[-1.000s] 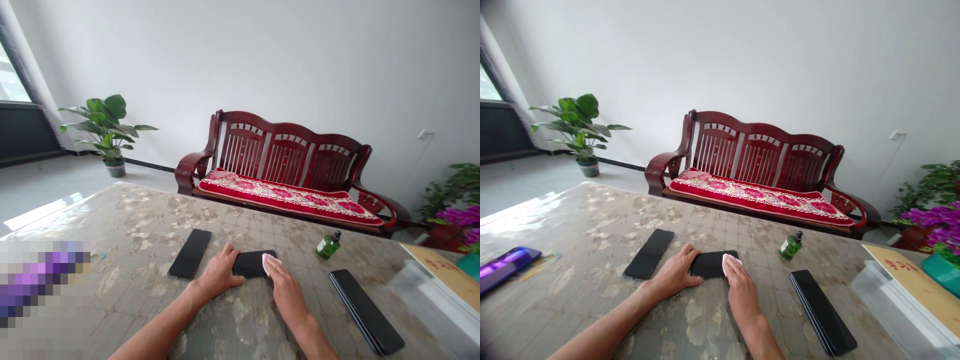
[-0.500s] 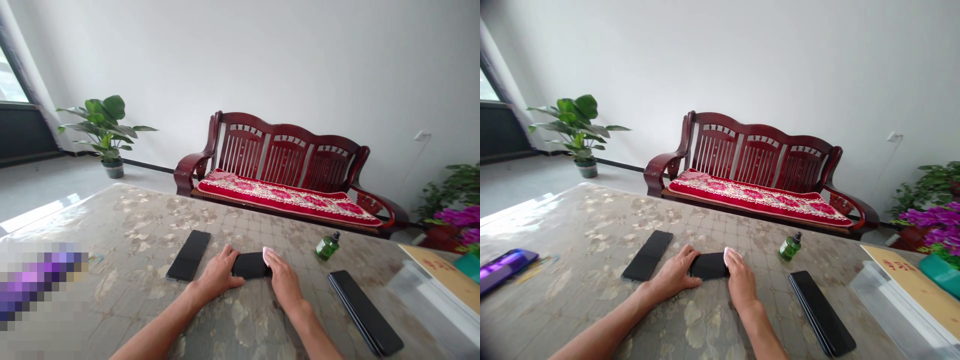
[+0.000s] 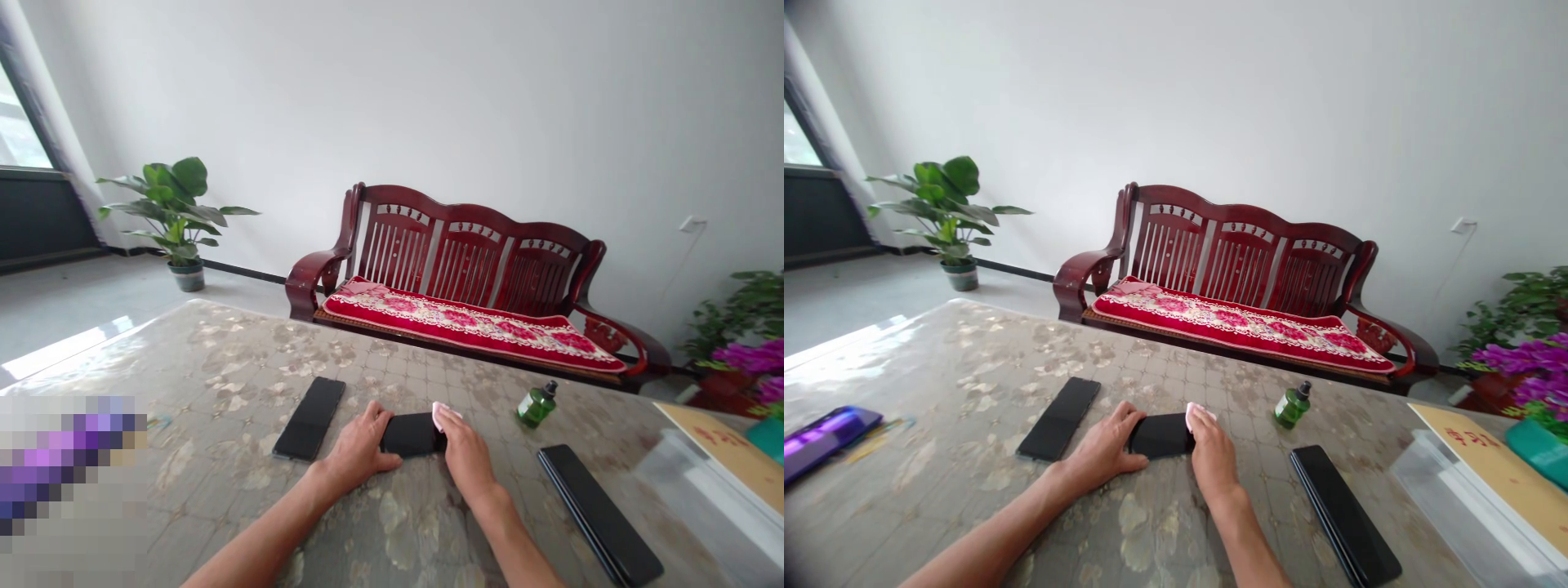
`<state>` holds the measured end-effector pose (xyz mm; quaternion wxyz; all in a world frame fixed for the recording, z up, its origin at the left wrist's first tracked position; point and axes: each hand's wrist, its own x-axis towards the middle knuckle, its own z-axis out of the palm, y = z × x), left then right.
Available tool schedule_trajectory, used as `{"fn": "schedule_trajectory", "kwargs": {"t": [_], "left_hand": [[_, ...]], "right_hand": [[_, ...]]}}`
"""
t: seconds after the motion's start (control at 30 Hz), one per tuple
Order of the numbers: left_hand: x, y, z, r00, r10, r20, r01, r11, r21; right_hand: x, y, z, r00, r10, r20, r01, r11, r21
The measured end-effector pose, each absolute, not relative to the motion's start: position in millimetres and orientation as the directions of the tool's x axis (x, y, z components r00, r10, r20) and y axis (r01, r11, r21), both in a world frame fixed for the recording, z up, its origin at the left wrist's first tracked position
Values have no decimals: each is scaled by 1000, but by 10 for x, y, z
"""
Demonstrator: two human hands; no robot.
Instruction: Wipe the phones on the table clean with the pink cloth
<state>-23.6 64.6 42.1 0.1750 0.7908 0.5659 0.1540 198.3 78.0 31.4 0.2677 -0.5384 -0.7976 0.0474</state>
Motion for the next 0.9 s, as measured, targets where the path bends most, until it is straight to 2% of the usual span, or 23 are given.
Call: {"fn": "schedule_trajectory", "kwargs": {"t": [0.1, 0.23, 0.37, 0.63, 0.83, 0.9], "left_hand": [[-235, 653, 406, 312, 949, 47, 842, -299, 450], [-240, 659, 397, 319, 946, 51, 837, -307, 454], [-249, 657, 393, 327, 944, 52, 832, -313, 459], [-246, 663, 405, 318, 947, 38, 839, -299, 455], [-242, 667, 379, 325, 945, 45, 833, -308, 459], [-243, 667, 366, 321, 946, 46, 833, -306, 461]], "right_hand": [[1927, 796, 268, -245, 890, 386, 845, 391, -365], [1582, 594, 198, -366, 810, 458, 754, 546, -364], [1506, 469, 228, -484, 749, 453, 666, 651, -364], [1856, 754, 257, -260, 869, 420, 812, 432, -392], [1520, 556, 248, -441, 780, 445, 701, 609, -373], [1557, 557, 245, -448, 782, 434, 687, 612, -393]]}}
